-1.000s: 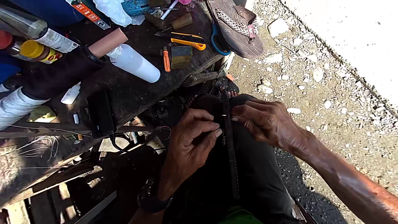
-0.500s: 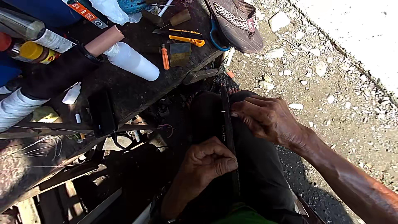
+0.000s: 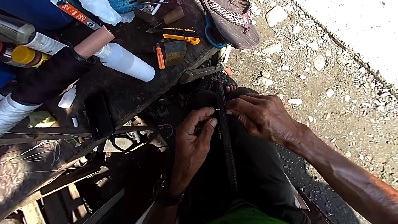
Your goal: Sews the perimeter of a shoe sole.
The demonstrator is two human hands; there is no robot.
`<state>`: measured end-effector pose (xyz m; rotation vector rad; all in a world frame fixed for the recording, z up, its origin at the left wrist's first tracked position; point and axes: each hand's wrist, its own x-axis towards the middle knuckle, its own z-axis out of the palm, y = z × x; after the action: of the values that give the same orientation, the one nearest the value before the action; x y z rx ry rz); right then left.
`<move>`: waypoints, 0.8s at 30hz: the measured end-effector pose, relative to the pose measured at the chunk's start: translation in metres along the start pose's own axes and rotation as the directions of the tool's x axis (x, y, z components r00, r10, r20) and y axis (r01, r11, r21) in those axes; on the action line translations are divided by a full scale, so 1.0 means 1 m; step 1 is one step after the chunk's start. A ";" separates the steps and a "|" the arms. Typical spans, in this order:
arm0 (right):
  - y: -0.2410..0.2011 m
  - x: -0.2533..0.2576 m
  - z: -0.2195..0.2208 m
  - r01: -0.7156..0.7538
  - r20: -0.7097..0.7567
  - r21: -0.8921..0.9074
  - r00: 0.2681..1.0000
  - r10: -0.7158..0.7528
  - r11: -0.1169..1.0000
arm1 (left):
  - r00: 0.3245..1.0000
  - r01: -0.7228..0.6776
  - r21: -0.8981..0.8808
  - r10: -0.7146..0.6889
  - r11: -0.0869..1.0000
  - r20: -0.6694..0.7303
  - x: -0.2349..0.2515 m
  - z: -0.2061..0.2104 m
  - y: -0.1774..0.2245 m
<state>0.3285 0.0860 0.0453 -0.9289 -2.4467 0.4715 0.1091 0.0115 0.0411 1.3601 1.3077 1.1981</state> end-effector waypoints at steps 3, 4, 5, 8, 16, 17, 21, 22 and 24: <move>-0.006 0.004 0.000 -0.028 0.029 -0.079 0.999 0.030 0.996 | 1.000 0.027 -0.007 -0.027 1.000 0.014 0.004 -0.004 -0.005; -0.010 0.006 0.000 -0.031 0.043 -0.119 0.998 0.037 0.992 | 0.999 0.031 -0.011 -0.031 0.999 0.020 0.004 -0.005 -0.007; -0.014 0.008 0.000 -0.026 0.063 -0.155 0.997 0.036 0.988 | 0.999 0.031 -0.008 -0.031 0.999 0.022 0.004 -0.006 -0.008; -0.019 0.009 0.001 0.032 0.136 -0.187 0.991 -0.006 0.982 | 0.999 0.023 0.008 -0.023 1.000 0.036 0.003 -0.011 -0.008; 0.002 -0.013 -0.004 -0.048 0.032 -0.150 0.998 0.053 0.987 | 0.994 -0.009 0.041 0.004 0.999 0.109 0.006 -0.005 0.007; 0.005 -0.019 -0.005 -0.089 0.013 -0.143 0.996 0.091 0.986 | 0.994 -0.015 0.042 0.010 0.999 0.108 0.007 -0.002 0.007; 0.028 -0.063 -0.017 -0.358 -0.037 -0.167 0.933 0.357 0.919 | 0.993 -0.015 0.050 0.008 0.999 0.122 0.009 0.000 0.008; 0.036 -0.079 -0.022 -0.429 -0.055 -0.195 0.903 0.427 0.882 | 0.991 -0.012 0.058 0.004 0.998 0.132 0.010 -0.001 0.009; 0.049 -0.105 -0.032 -0.549 -0.093 -0.234 0.834 0.544 0.802 | 0.987 -0.008 0.089 -0.007 0.996 0.163 0.010 -0.004 0.010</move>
<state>0.4407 0.0535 0.0160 -1.7620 -2.2189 0.3328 0.1066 0.0209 0.0525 1.4897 1.2565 1.0162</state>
